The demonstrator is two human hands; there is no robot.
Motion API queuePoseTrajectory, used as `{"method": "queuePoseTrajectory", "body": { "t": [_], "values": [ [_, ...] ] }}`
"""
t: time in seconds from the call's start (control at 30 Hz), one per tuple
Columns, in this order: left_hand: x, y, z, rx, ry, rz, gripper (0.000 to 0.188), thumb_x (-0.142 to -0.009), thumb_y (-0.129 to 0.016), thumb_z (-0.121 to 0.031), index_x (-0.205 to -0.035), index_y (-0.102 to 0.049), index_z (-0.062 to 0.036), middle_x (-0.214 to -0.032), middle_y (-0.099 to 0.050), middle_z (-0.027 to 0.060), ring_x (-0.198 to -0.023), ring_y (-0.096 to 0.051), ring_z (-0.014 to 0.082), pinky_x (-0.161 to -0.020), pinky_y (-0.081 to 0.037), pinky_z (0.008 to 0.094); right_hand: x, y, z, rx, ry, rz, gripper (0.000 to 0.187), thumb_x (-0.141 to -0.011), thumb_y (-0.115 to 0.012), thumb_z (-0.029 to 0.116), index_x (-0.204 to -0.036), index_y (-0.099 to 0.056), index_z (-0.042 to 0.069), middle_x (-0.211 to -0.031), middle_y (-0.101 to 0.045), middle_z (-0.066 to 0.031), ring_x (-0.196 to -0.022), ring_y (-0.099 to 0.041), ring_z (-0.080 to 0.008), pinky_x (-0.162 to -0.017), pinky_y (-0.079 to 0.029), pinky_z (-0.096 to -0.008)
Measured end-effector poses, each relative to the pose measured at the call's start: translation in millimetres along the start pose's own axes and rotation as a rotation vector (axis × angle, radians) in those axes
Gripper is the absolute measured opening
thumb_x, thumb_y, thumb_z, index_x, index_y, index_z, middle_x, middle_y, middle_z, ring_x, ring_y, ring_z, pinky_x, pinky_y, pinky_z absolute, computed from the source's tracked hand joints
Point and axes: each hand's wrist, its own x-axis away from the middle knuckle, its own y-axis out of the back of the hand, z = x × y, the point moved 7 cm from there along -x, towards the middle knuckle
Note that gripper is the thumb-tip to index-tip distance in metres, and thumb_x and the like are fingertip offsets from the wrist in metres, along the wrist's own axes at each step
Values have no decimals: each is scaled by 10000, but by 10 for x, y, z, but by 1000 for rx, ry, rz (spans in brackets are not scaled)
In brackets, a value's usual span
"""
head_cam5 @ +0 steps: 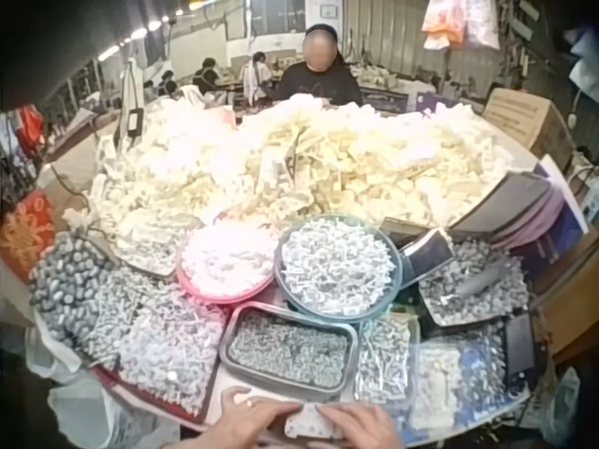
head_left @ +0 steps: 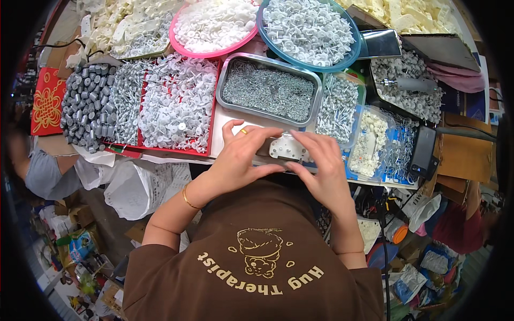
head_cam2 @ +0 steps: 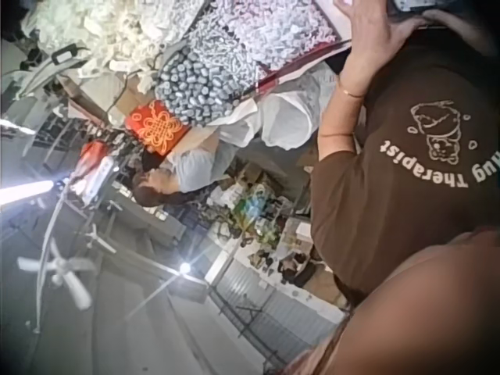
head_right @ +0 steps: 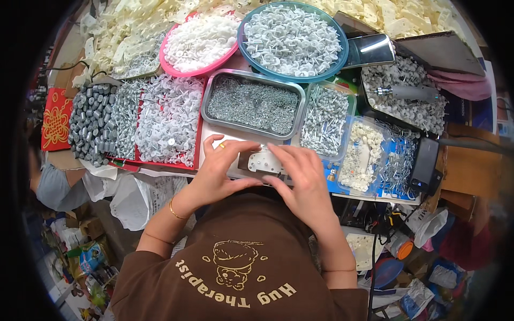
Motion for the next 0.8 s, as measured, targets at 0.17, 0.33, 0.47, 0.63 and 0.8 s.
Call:
{"method": "queuePoseTrajectory", "body": {
  "t": [0.17, 0.33, 0.47, 0.63, 0.8],
  "values": [
    [-29, -67, 50, -16, -84, -8, 451, -793, -828, -278, -1170, -641, -115, -1053, -686, 19, -1050, -635, 203, -1080, -250, 465, 124, 19, -256, -84, -114, 7, 419, -804, -784, 74, -1212, -693, 61, -1086, -631, -126, -952, -619, -276, -826, -508, -368],
    [-94, -64, 64, 64, 2, 89, 417, -806, -814, -244, -1163, -636, -124, -1076, -681, -6, -1081, -621, 193, -1080, -249, 457, 103, 15, -278, -176, -190, 46, 387, -819, -771, 51, -1198, -695, 51, -1046, -616, -118, -892, -623, -245, -736, -517, -325],
    [-140, -103, 106, 136, 13, 153, 459, -805, -813, -241, -1200, -611, -127, -1116, -671, -1, -1108, -604, 191, -1079, -249, 456, 152, -20, -273, -158, -134, 3, 374, -829, -763, 40, -1196, -695, 47, -1011, -611, -106, -862, -620, -227, -701, -510, -305],
    [-183, -118, 91, 111, -38, 204, 497, -792, -811, -263, -1230, -609, -138, -1156, -659, 14, -1186, -559, 206, -1112, -231, 483, 87, 17, -260, -147, -174, 62, 368, -827, -767, 44, -1188, -697, 41, -980, -599, -100, -835, -615, -219, -694, -499, -308],
    [40, -230, 52, -107, -278, 13, 527, -737, -779, -121, -1223, -601, -21, -1187, -662, 80, -1193, -604, 256, -1118, -342, 523, 72, 4, -280, -161, -184, 75, 355, -820, -777, 55, -1166, -700, 33, -949, -576, -88, -795, -590, -209, -676, -484, -306]
  ]
}}
